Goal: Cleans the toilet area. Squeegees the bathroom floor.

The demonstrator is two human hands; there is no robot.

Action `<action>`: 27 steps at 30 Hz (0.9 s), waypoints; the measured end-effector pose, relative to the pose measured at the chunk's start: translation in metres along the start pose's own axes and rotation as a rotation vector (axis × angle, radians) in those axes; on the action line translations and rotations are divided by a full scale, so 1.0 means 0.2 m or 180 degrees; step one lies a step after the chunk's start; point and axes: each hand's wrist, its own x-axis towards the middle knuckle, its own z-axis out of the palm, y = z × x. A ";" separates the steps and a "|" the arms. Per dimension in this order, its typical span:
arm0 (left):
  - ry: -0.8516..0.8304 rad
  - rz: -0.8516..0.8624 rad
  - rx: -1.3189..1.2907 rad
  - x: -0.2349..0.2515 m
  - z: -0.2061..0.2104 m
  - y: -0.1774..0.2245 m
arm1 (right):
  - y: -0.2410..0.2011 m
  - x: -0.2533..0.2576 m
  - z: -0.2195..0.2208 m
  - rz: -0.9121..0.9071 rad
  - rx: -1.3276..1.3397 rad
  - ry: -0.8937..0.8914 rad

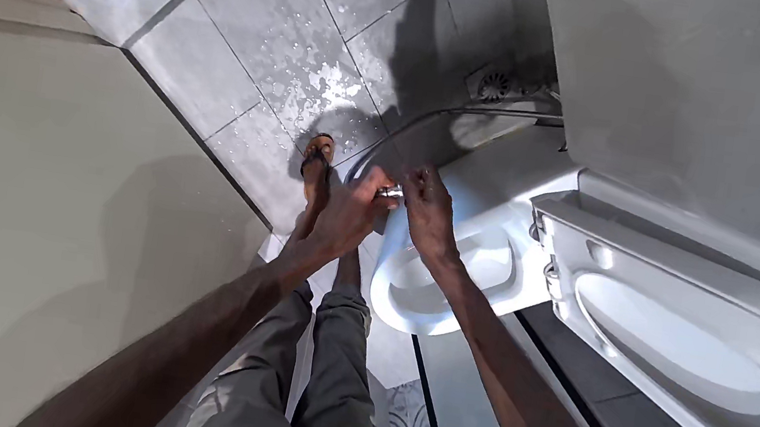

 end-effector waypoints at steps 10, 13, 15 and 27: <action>-0.0495 0.0276 -0.0294 0.21 -0.08 0.06 | 0.08 0.00 -0.11 -0.1276 -0.0957 0.0342; -0.0522 0.0367 -0.0504 0.22 -0.08 -0.01 | 0.04 -0.02 -0.12 -0.0905 -0.1494 0.0290; -0.0839 0.0268 -0.0791 0.22 -0.09 -0.02 | 0.09 -0.01 -0.13 -0.1317 -0.1597 0.0388; -0.0956 0.0452 -0.0740 0.21 0.00 0.06 | 0.10 -0.09 -0.17 -0.0348 -0.0984 0.0369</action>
